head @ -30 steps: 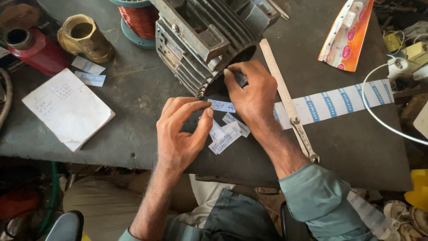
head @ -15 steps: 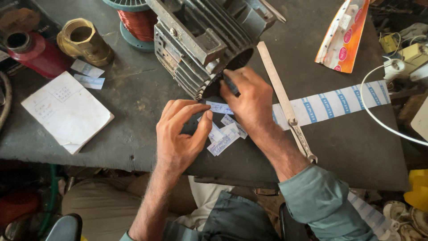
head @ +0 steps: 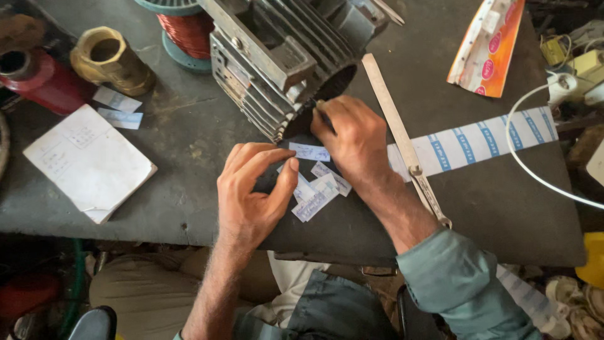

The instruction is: The person folds small blue and white paper labels and places them into the slots of a motor stator. They repeatedly pick up labels, fold them, and insert them into the stator's grooves.

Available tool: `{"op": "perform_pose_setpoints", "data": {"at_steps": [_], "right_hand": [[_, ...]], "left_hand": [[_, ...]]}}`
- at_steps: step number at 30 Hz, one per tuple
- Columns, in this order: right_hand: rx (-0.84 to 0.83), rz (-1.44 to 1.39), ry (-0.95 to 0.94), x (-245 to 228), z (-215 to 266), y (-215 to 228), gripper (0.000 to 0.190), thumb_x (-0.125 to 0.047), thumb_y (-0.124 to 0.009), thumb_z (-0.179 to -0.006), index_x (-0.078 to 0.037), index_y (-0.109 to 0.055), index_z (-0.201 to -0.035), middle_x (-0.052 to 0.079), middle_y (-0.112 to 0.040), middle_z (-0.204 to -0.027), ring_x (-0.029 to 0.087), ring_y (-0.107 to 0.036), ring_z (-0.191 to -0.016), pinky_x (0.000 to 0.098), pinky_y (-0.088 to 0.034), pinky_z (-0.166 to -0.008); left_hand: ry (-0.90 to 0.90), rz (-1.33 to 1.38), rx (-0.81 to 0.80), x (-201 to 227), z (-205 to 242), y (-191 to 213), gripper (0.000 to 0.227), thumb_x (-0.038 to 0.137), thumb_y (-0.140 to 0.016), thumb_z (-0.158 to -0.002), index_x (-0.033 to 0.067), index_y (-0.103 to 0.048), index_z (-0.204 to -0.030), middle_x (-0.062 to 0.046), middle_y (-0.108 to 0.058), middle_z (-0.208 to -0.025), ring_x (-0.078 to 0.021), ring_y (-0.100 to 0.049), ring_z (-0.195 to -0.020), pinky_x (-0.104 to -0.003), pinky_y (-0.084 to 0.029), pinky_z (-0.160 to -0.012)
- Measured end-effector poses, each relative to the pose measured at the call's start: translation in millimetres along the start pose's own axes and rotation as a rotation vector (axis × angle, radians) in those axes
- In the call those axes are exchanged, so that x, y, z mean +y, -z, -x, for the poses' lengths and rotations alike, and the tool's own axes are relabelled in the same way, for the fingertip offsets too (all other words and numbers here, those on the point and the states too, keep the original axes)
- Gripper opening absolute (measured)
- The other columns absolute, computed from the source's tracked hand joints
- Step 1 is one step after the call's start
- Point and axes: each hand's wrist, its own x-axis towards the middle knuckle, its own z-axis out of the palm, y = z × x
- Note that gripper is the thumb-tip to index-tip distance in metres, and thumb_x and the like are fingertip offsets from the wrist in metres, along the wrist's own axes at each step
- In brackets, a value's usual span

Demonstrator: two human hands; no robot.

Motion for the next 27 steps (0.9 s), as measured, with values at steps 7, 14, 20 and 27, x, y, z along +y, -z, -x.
{"op": "perform_pose_setpoints", "data": {"at_steps": [7, 14, 20, 27], "right_hand": [[0.056, -0.065, 0.053, 3.5, 3.7, -0.9, 0.015, -0.001, -0.080, -0.091, 0.001, -0.070, -0.102, 0.013, -0.070, -0.096, 0.030, -0.071, -0.093, 0.0393, -0.058, -0.081], [0.053, -0.037, 0.050, 1.5, 5.7, -1.6, 0.013, -0.001, -0.079, -0.091, 0.000, -0.069, -0.100, 0.011, -0.068, -0.093, 0.029, -0.070, -0.089, 0.0390, -0.058, -0.077], [0.046, -0.046, 0.000, -1.7, 4.6, -4.2, 0.011, -0.001, -0.079, -0.089, 0.000, -0.069, -0.095, 0.012, -0.067, -0.089, 0.029, -0.069, -0.085, 0.0400, -0.057, -0.074], [0.056, -0.106, 0.041, 2.7, 1.9, -4.2, 0.015, -0.002, -0.077, -0.091, 0.001, -0.069, -0.103, 0.013, -0.070, -0.098, 0.031, -0.071, -0.094, 0.0396, -0.058, -0.082]], "left_hand": [[-0.005, -0.019, 0.002, 1.3, -0.1, -1.0, 0.012, 0.009, -0.077, -0.091, 0.0022, -0.074, -0.101, -0.009, -0.072, -0.100, -0.0243, -0.067, -0.095, -0.036, -0.054, -0.085], [-0.005, -0.056, -0.010, 2.6, 0.2, -2.8, 0.012, 0.009, -0.077, -0.091, 0.0020, -0.074, -0.100, -0.010, -0.072, -0.100, -0.0249, -0.067, -0.094, -0.037, -0.054, -0.084], [-0.030, -0.061, -0.006, 2.8, -0.5, -3.2, 0.010, 0.008, -0.077, -0.090, 0.0029, -0.074, -0.099, -0.010, -0.071, -0.100, -0.0254, -0.067, -0.094, -0.038, -0.054, -0.085], [0.013, -0.024, -0.018, 4.4, -0.4, -5.6, 0.011, 0.009, -0.077, -0.090, 0.0024, -0.074, -0.099, -0.010, -0.072, -0.099, -0.0244, -0.067, -0.092, -0.036, -0.054, -0.081]]}}
